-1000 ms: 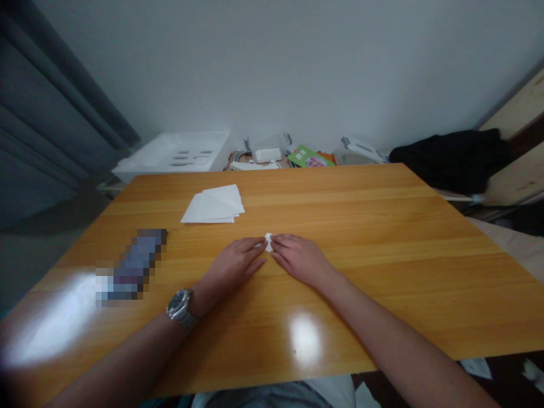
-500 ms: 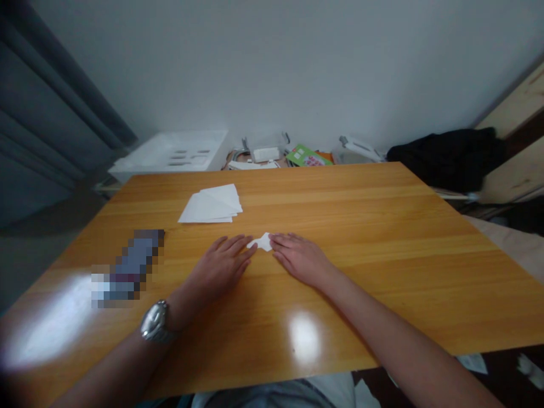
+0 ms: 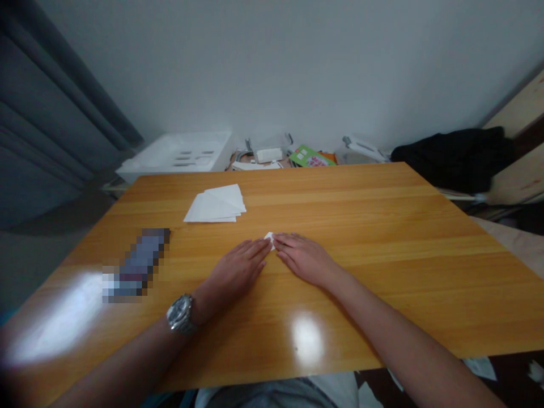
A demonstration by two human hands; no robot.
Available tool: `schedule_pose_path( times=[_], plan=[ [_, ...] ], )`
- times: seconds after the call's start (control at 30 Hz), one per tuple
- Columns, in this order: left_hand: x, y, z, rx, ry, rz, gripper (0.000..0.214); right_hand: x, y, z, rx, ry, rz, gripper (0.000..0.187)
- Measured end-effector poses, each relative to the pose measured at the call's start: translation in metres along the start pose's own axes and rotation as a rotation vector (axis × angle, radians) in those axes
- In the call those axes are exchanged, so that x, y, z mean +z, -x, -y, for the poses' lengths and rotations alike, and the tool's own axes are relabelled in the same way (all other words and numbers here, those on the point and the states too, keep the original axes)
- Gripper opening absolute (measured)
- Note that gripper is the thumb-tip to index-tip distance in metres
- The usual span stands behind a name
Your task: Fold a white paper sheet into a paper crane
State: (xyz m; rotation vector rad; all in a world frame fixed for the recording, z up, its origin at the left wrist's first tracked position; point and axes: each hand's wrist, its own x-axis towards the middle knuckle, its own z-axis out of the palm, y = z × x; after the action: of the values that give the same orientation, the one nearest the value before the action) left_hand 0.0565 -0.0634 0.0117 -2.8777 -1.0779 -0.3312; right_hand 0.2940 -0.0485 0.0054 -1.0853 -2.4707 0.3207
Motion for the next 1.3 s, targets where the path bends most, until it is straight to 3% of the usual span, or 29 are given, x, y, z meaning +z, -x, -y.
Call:
schedule_pose_path(
  times=[0.37,0.63,0.87,1.3],
  plan=[
    [0.002,-0.002,0.003,-0.078,0.108,-0.038,0.038,-0.009,0.010,-0.013,-0.024,0.107,0.073,0.039],
    [0.005,-0.007,0.008,-0.108,0.186,-0.066,0.036,-0.003,0.004,-0.016,-0.083,0.091,-0.004,0.033],
    [-0.001,-0.012,0.012,-0.123,0.234,-0.067,0.019,-0.003,-0.002,-0.013,-0.147,-0.027,-0.054,0.020],
    [0.000,-0.010,0.014,-0.148,0.294,-0.083,0.018,0.002,-0.007,-0.015,-0.160,-0.014,-0.098,0.021]
  ],
)
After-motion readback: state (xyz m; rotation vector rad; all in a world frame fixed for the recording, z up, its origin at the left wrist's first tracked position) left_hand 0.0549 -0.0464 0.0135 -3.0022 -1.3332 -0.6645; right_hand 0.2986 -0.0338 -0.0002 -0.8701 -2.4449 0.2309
